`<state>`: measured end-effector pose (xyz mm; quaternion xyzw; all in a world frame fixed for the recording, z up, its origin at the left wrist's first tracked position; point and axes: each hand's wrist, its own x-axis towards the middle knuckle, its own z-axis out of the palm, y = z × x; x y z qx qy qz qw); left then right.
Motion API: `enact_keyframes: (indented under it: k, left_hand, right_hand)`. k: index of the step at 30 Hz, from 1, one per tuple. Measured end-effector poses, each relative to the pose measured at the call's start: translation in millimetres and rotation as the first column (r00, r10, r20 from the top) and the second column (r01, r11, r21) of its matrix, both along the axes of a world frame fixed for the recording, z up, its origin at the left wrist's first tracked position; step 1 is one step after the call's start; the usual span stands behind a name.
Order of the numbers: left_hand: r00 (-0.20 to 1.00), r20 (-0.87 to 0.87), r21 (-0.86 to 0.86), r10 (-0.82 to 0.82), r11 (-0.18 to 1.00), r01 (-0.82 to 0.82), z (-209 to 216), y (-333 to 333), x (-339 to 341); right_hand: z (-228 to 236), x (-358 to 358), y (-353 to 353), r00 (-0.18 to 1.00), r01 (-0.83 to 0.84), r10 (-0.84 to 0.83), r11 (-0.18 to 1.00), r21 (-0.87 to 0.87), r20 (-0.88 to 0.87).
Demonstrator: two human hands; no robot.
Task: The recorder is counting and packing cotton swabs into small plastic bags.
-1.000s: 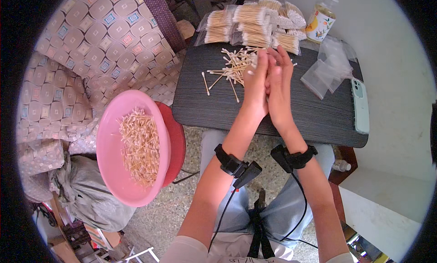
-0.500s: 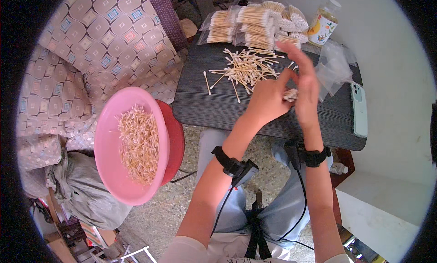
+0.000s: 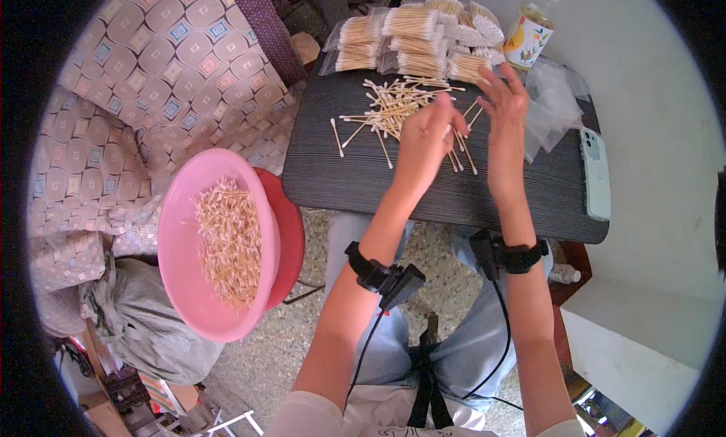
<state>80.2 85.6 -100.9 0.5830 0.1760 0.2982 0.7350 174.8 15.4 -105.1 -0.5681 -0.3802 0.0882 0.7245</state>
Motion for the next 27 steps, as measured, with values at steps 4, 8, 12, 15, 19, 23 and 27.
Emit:
enact_keyframes:
  k: [4,8,12,15,19,23,27]
  left_hand:
    - [0.979,0.203,-0.206,0.022,0.978,0.020,3.1,4.2,3.3]
    - [0.951,0.259,-0.272,0.171,0.957,-0.098,1.8,9.2,7.5]
    - [0.897,0.407,-0.337,0.174,0.941,-0.030,-5.4,20.9,0.6]
    - [0.882,0.441,-0.371,0.167,0.928,0.010,-5.2,22.1,1.0]
    - [0.869,0.440,-0.355,0.228,0.933,-0.065,-0.5,17.4,1.4]
    - [0.861,0.470,-0.359,0.194,0.933,-0.014,0.6,13.1,1.0]
    - [0.927,0.337,-0.181,0.161,0.978,-0.104,7.0,5.4,-0.2]
  right_hand:
    - [-3.7,-6.6,3.8,0.984,-0.118,0.118,0.993,0.004,-0.137]
    - [-12.0,-20.5,8.1,0.958,-0.244,0.229,0.967,-0.070,-0.172]
    - [-17.4,-34.2,13.6,0.810,-0.427,0.397,0.904,0.030,-0.431]
    - [-19.0,-47.4,17.4,0.728,-0.426,0.444,0.890,0.162,-0.523]
    - [-17.3,-58.6,22.3,0.664,-0.280,0.429,0.902,0.329,-0.612]
    - [-8.8,-62.7,20.7,0.579,-0.268,0.446,0.895,0.357,-0.683]
    - [-5.8,-62.1,16.2,0.540,-0.336,0.497,0.867,0.367,-0.679]
